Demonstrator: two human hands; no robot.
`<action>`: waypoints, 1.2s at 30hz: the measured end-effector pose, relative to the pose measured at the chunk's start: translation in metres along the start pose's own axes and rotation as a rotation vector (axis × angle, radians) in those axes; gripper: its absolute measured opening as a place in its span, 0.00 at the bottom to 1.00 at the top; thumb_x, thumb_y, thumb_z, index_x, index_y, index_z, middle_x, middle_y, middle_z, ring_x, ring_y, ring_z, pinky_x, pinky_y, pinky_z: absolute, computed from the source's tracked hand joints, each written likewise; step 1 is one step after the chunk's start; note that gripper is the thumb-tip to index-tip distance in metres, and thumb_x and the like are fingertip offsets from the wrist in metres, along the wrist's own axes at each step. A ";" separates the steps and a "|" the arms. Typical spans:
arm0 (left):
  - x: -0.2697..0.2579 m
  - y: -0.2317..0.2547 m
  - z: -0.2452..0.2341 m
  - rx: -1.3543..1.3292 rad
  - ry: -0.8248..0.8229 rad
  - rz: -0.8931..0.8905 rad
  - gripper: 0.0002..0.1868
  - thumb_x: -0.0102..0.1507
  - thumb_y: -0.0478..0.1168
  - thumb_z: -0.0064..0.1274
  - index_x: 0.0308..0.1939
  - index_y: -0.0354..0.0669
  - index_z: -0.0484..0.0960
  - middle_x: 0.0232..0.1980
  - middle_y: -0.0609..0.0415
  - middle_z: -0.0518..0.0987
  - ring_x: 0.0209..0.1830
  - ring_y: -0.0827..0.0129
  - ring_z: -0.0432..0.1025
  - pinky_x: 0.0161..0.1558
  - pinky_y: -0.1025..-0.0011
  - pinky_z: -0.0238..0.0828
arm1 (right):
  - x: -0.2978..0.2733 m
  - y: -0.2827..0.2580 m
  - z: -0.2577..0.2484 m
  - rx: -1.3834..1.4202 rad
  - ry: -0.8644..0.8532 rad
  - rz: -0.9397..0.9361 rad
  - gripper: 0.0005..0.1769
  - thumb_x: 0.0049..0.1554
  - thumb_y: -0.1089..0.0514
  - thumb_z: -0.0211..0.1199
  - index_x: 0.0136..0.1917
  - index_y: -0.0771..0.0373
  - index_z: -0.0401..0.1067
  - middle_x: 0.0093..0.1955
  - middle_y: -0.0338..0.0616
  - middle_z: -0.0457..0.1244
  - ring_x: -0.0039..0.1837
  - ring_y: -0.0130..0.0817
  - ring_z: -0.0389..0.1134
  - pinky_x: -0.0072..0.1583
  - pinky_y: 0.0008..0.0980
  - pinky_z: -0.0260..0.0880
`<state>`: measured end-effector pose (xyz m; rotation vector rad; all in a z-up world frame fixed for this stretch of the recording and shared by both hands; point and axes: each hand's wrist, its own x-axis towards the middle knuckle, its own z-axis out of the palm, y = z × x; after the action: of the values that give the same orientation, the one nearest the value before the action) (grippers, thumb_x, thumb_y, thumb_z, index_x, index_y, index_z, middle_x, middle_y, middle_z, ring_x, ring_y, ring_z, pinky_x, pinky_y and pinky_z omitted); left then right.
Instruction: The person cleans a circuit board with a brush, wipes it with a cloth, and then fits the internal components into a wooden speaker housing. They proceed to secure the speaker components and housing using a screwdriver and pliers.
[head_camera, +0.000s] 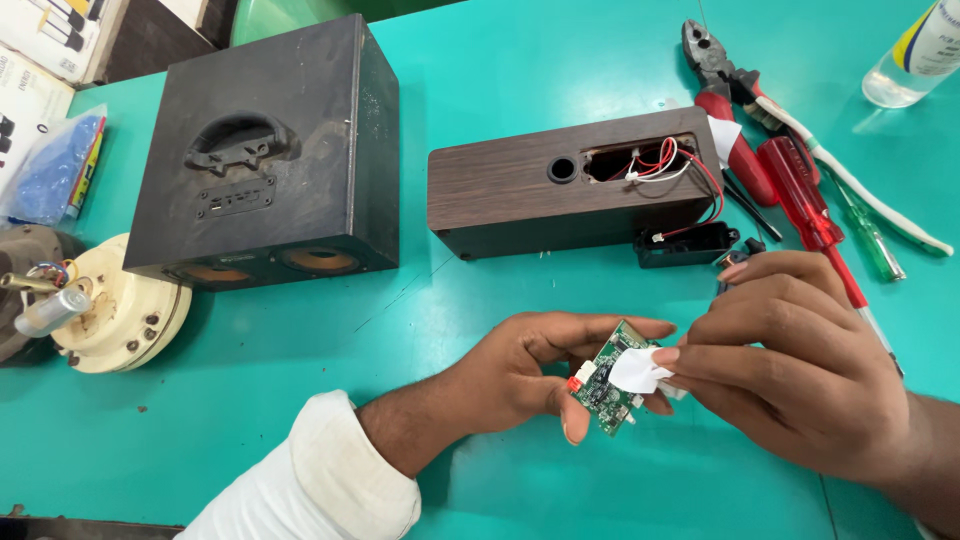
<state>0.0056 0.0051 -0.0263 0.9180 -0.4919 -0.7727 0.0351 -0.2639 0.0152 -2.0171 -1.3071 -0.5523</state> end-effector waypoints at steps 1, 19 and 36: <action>0.000 -0.001 0.000 -0.017 -0.018 0.003 0.51 0.62 0.54 0.65 0.81 0.33 0.60 0.64 0.48 0.79 0.66 0.62 0.75 0.73 0.62 0.69 | -0.001 0.000 0.000 0.000 0.002 0.001 0.17 0.48 0.55 0.76 0.51 0.53 0.76 0.47 0.31 0.66 0.50 0.30 0.68 0.61 0.46 0.67; -0.004 0.000 0.001 -0.105 -0.030 0.004 0.54 0.61 0.64 0.64 0.78 0.30 0.64 0.62 0.45 0.80 0.64 0.59 0.76 0.69 0.63 0.66 | -0.014 -0.001 -0.002 0.012 0.018 0.012 0.17 0.47 0.55 0.78 0.49 0.52 0.77 0.45 0.31 0.66 0.48 0.28 0.70 0.60 0.43 0.69; 0.003 -0.002 0.005 0.401 0.170 0.019 0.45 0.58 0.50 0.70 0.75 0.36 0.72 0.49 0.57 0.80 0.48 0.79 0.71 0.51 0.76 0.67 | 0.001 -0.002 -0.004 -0.068 -0.056 -0.002 0.21 0.49 0.57 0.74 0.57 0.52 0.76 0.54 0.34 0.67 0.56 0.32 0.67 0.65 0.46 0.65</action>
<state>0.0039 -0.0006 -0.0251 1.3376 -0.5139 -0.5801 0.0335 -0.2652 0.0191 -2.1005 -1.3407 -0.5514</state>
